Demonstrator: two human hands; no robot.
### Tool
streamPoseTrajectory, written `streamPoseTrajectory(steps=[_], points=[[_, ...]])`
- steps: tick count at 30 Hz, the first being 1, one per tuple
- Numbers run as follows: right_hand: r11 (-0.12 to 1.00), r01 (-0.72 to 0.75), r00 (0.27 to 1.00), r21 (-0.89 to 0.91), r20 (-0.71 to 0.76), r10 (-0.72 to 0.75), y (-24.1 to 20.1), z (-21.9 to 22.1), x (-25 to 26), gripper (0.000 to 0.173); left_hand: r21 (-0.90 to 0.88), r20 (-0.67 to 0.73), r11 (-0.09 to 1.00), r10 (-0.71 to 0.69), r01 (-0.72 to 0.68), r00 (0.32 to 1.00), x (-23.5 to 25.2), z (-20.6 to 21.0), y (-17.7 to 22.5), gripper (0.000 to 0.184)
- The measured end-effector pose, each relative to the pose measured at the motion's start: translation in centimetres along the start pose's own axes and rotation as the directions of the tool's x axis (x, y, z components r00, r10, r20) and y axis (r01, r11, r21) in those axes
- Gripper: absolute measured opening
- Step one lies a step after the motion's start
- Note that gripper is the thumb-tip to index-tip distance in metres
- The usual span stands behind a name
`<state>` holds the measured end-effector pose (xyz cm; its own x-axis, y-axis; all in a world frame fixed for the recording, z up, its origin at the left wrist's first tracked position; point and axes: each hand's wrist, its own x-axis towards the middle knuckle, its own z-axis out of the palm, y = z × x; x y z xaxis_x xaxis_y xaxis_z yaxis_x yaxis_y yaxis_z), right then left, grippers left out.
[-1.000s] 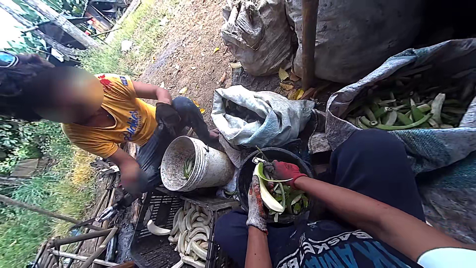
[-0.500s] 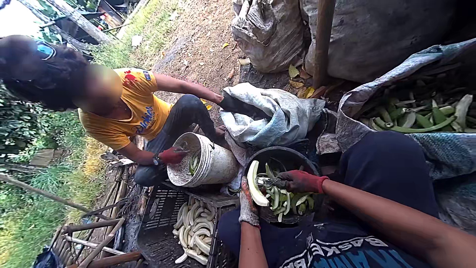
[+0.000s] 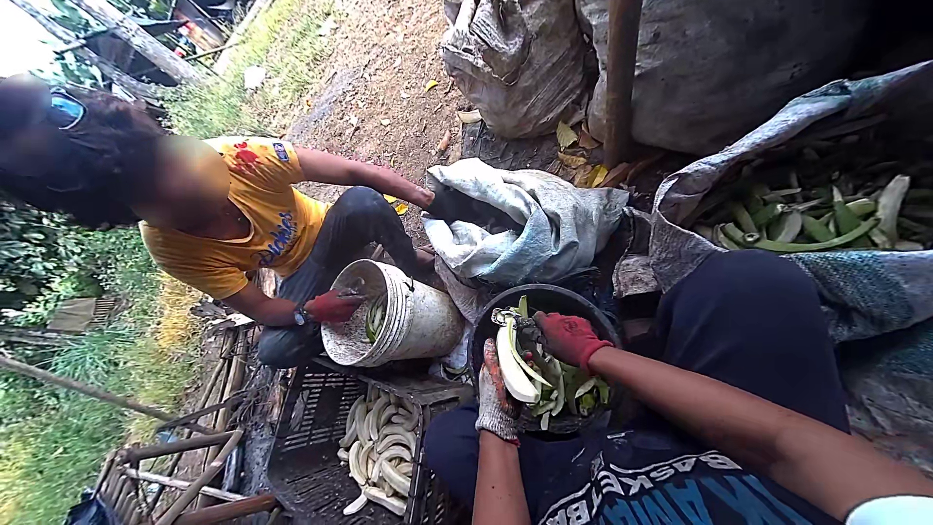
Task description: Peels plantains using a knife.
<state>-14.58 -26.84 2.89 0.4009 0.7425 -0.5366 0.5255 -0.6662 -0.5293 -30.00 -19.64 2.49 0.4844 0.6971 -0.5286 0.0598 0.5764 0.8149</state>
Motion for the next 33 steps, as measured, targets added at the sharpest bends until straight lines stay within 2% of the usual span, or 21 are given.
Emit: streamPoseTrajectory(steps=[3, 6, 9, 14, 19, 22, 25, 28, 29, 31, 33], points=[[0.993, -0.111, 0.994, 0.026, -0.010, 0.112, 1.0, -0.4, 0.8, 0.043, 0.043, -0.010, 0.999, 0.003, -0.002, 1.000, -1.2, -0.9, -0.2, 0.051], [0.989, -0.145, 0.989, 0.024, -0.009, 0.145, 2.3, -0.7, 0.4, 0.043, 0.145, -0.077, 0.989, 0.046, -0.034, 0.996, -1.9, -2.3, 0.2, 0.054], [0.994, -0.110, 0.994, 0.009, -0.024, 0.110, 2.6, -0.7, -0.4, 0.043, 0.090, -0.087, 0.995, 0.044, -0.036, 0.995, -1.6, -3.4, 0.6, 0.051], [0.998, -0.066, 0.996, 0.001, -0.055, 0.066, 3.4, -0.6, -1.1, 0.044, -0.093, -0.019, 0.995, 0.044, -0.045, 0.999, -1.7, -4.3, 1.7, 0.040], [0.995, -0.018, 0.995, 0.094, -0.101, 0.028, 3.9, -0.3, -1.4, 0.046, -0.159, 0.080, 0.986, -0.045, 0.058, 0.996, -0.9, -4.4, 2.1, 0.070], [0.988, 0.024, 0.984, 0.154, -0.176, 0.003, 3.9, -0.2, -1.7, 0.047, -0.101, 0.055, 0.995, 0.008, -0.003, 0.998, -1.1, -3.9, 1.9, 0.056], [0.972, 0.182, 0.976, 0.150, -0.146, -0.161, 4.1, 0.0, -1.7, 0.045, -0.102, -0.027, 0.995, 0.011, -0.014, 1.000, -1.0, -3.1, 1.8, 0.053], [0.914, 0.392, 0.919, 0.108, 0.012, -0.395, 4.0, 1.0, -2.0, 0.045, -0.031, -0.136, 0.997, 0.068, -0.072, 0.988, -0.9, -2.4, 1.4, 0.053], [0.888, 0.444, 0.890, 0.118, 0.054, -0.452, 3.7, 1.5, -2.2, 0.044, -0.007, -0.132, 0.996, 0.092, -0.094, 0.987, -0.8, -2.5, 1.2, 0.053], [0.846, 0.517, 0.842, 0.127, 0.099, -0.530, 3.2, 2.6, -2.1, 0.042, -0.040, -0.120, 0.994, 0.092, -0.098, 0.988, -0.4, -2.1, 0.8, 0.052], [0.843, 0.533, 0.834, 0.079, 0.117, -0.539, 2.5, 2.9, -2.2, 0.039, -0.097, -0.107, 0.993, 0.059, -0.069, 0.993, -0.1, -1.8, 0.6, 0.055]])
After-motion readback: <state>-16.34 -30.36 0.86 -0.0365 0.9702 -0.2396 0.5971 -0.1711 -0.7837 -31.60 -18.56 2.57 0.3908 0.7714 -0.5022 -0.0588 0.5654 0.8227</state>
